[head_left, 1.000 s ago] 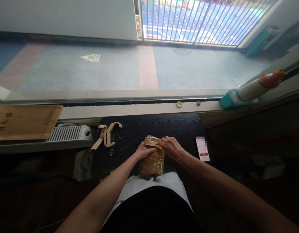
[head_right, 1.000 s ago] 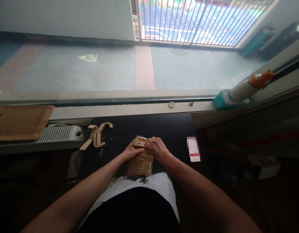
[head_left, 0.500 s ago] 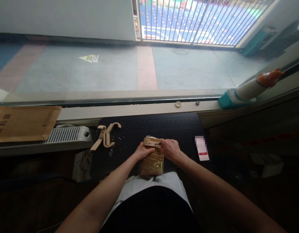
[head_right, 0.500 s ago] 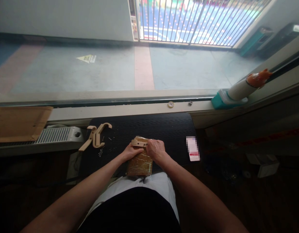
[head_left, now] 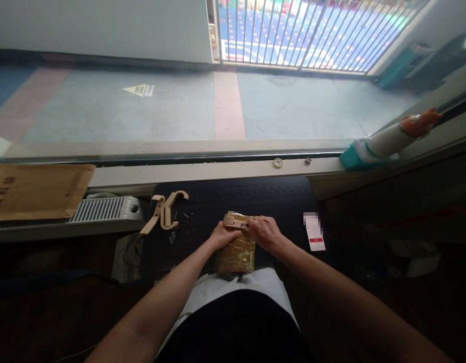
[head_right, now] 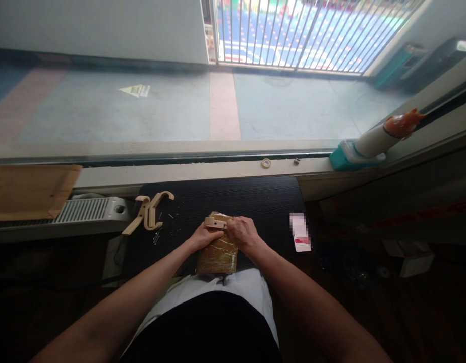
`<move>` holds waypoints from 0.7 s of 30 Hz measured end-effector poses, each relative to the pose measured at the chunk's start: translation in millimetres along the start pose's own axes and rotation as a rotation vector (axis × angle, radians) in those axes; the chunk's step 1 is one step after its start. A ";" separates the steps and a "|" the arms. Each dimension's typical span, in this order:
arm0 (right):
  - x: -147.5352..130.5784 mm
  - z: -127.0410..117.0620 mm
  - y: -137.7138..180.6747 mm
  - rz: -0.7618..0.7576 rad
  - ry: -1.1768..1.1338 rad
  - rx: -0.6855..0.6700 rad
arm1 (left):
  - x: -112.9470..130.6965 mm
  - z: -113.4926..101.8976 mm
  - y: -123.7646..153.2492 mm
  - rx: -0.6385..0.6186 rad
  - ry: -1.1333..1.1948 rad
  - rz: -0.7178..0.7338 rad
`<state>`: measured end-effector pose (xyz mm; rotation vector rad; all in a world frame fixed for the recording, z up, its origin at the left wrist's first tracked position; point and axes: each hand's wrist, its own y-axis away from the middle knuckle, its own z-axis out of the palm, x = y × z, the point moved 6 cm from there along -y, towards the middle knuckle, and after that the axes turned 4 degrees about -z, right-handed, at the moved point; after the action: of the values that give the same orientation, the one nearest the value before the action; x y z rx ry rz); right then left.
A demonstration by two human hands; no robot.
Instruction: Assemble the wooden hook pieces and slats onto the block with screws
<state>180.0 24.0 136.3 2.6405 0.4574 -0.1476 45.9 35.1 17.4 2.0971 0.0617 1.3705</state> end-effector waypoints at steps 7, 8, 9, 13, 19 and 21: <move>27.8 22.7 10.8 0.372 -0.243 -0.074 | -0.6 1.5 0.4 -0.020 0.009 0.006; 26.8 21.0 11.6 0.362 -0.224 -0.071 | -0.1 1.7 0.7 -0.023 0.015 0.010; 24.7 17.8 12.0 0.336 -0.194 -0.064 | 0.1 1.8 0.9 -0.026 0.019 0.010; 6.6 -2.7 10.5 0.084 -0.017 -0.007 | -1.4 0.0 0.8 -0.004 0.006 -0.024; -16.3 -12.8 2.8 -0.204 0.124 -0.037 | -0.3 -1.3 0.6 0.000 -0.015 -0.029; -15.5 -10.5 0.5 -0.183 0.105 -0.031 | 1.4 -0.6 0.8 -0.009 -0.017 -0.021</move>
<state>165.9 23.8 148.6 2.5817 0.7314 -0.0588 45.7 35.3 19.0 2.0945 0.0701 1.3378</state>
